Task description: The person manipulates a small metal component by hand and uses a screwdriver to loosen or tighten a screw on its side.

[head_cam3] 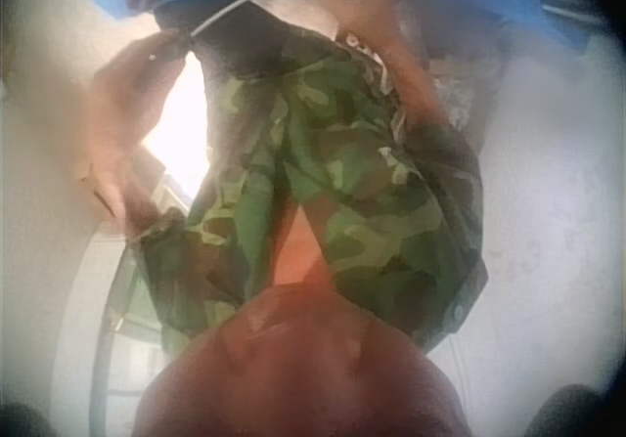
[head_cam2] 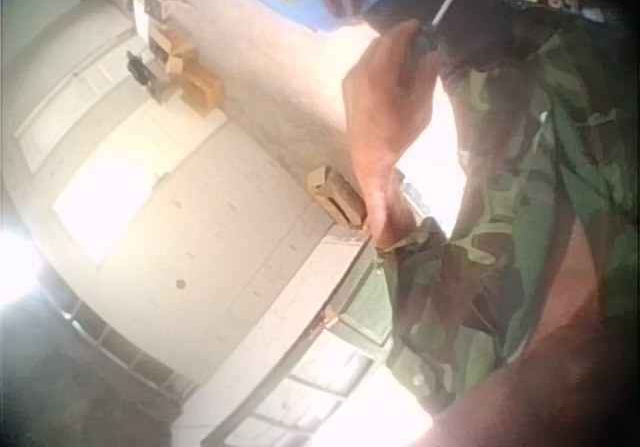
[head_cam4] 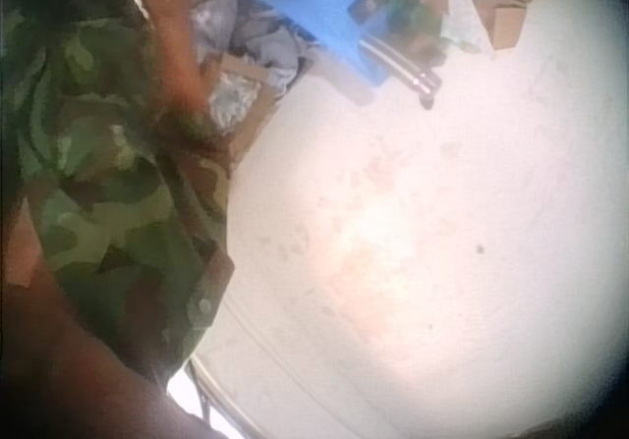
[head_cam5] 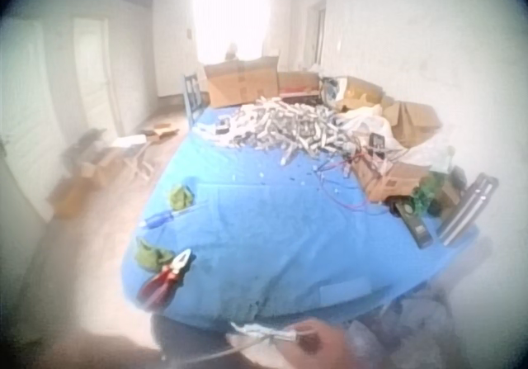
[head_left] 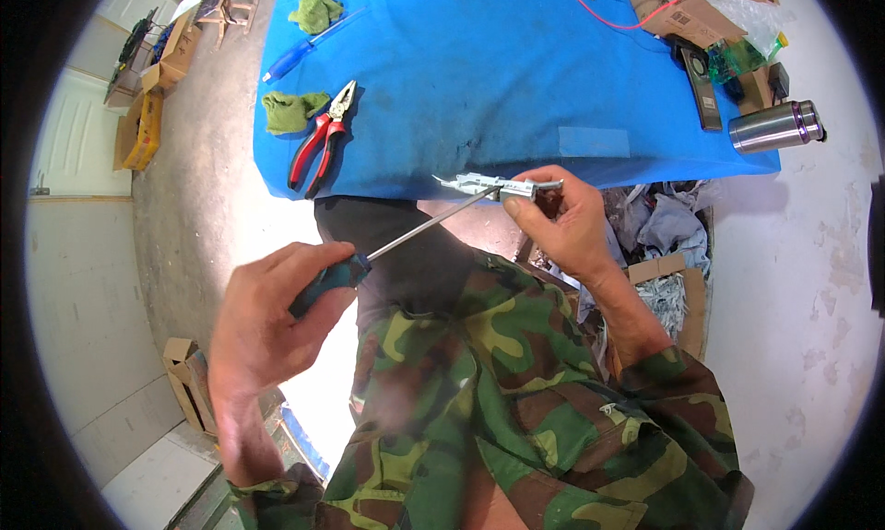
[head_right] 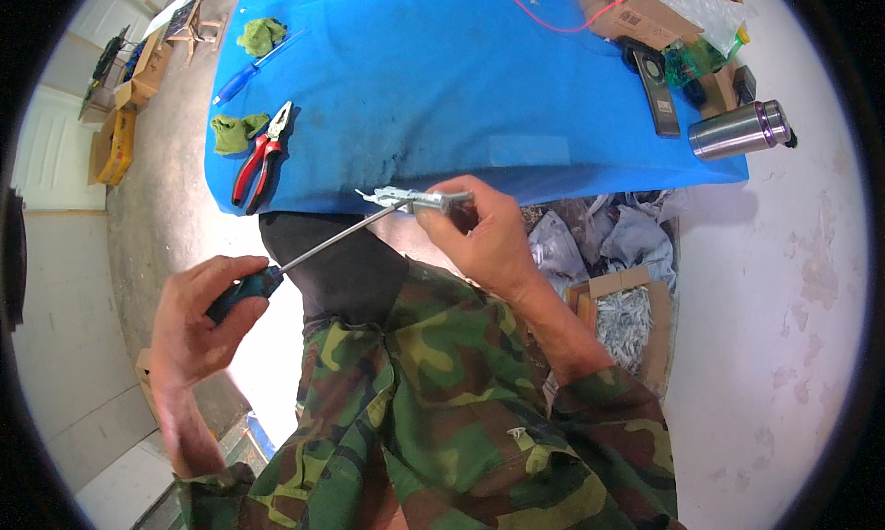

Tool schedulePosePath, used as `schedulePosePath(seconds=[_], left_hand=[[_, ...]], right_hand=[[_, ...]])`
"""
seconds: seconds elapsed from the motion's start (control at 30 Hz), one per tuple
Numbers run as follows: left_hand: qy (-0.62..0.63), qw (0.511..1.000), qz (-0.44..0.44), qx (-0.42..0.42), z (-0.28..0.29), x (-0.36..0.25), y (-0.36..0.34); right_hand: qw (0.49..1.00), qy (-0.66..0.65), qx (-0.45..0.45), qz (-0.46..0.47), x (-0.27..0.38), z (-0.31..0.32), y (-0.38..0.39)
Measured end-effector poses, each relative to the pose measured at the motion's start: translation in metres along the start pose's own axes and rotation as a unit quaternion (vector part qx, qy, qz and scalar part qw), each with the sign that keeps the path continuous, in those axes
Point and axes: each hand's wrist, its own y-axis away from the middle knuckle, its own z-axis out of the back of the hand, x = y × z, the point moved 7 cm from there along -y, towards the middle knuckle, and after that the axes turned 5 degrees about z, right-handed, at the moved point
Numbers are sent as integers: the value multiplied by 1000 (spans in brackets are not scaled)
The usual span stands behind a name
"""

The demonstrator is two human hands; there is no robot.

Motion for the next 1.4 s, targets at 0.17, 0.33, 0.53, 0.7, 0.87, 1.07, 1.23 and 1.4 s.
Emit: schedulePosePath(seconds=[0.17, 0.33, 0.53, 0.7, 0.87, 1.07, 1.23, 1.4], left_hand=[[62, 995, 19, -70, -37, 17, 33], [155, 981, 102, -62, -76, 24, 55], [197, 964, 143, -107, -110, 16, 70], [190, 968, 124, -109, -115, 4, 69], [179, 969, 125, -113, -121, 1, 70], [196, 965, 122, -127, -130, -1, 70], [223, 953, 186, -90, -131, 5, 70], [202, 963, 150, -95, -125, 5, 62]], right_hand=[[990, -135, -24, -30, -5, -9, -4], [986, -162, -30, 19, -11, -13, -1], [980, -159, -79, 94, -10, -34, -5], [988, -92, -70, 100, -15, -31, -3], [988, -99, -64, 103, -18, -31, -2], [987, -122, -63, 82, -20, -36, 1], [986, -135, -65, 69, -20, -31, -1], [988, -141, -38, 45, -28, -25, -2]])
